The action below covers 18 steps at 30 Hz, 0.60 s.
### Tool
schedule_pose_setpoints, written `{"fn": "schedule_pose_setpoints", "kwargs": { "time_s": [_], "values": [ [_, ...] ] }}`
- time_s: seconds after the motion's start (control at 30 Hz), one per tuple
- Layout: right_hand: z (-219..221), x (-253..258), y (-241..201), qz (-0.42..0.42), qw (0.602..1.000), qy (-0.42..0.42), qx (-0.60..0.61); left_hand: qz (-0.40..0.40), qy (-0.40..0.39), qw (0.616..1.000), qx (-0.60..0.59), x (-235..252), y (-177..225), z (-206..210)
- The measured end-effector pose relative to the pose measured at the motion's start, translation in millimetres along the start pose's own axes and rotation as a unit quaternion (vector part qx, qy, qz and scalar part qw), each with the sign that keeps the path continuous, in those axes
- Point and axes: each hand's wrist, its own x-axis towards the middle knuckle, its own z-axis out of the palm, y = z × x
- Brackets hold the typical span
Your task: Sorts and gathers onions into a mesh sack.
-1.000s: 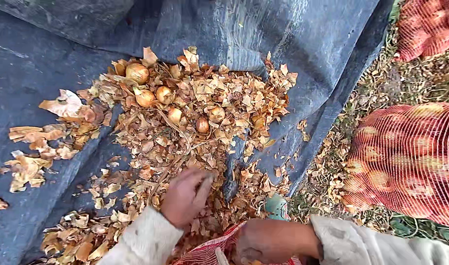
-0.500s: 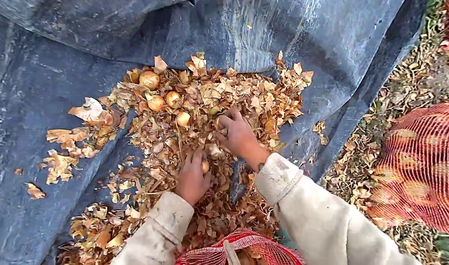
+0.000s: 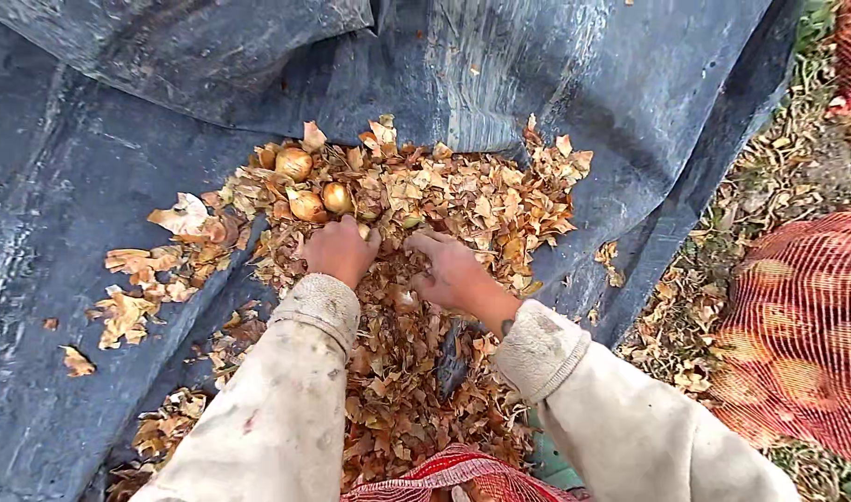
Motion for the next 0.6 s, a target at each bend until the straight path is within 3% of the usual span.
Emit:
{"fn": "schedule_pose_setpoints", "kwargs": {
  "time_s": [0.17,0.33,0.47,0.6],
  "values": [
    [-32.8,38.6,-16.1,0.109,0.981,-0.015,-0.160,0.090,-0.052,0.995,0.011,-25.1,-14.7,27.4],
    [-24.2,64.5,-21.4,0.131,0.968,-0.041,-0.211,0.137,-0.034,0.990,0.028,-61.4,-57.3,37.8],
    [-8.2,74.1,-16.5,0.133,0.964,-0.046,-0.225,0.127,0.059,0.990,0.027,-56.7,-83.1,2.6],
    [-8.4,74.9,-8.6,0.123,0.971,-0.047,-0.199,0.195,0.103,0.974,0.055,-15.1,-76.0,-41.3]
  ]
}}
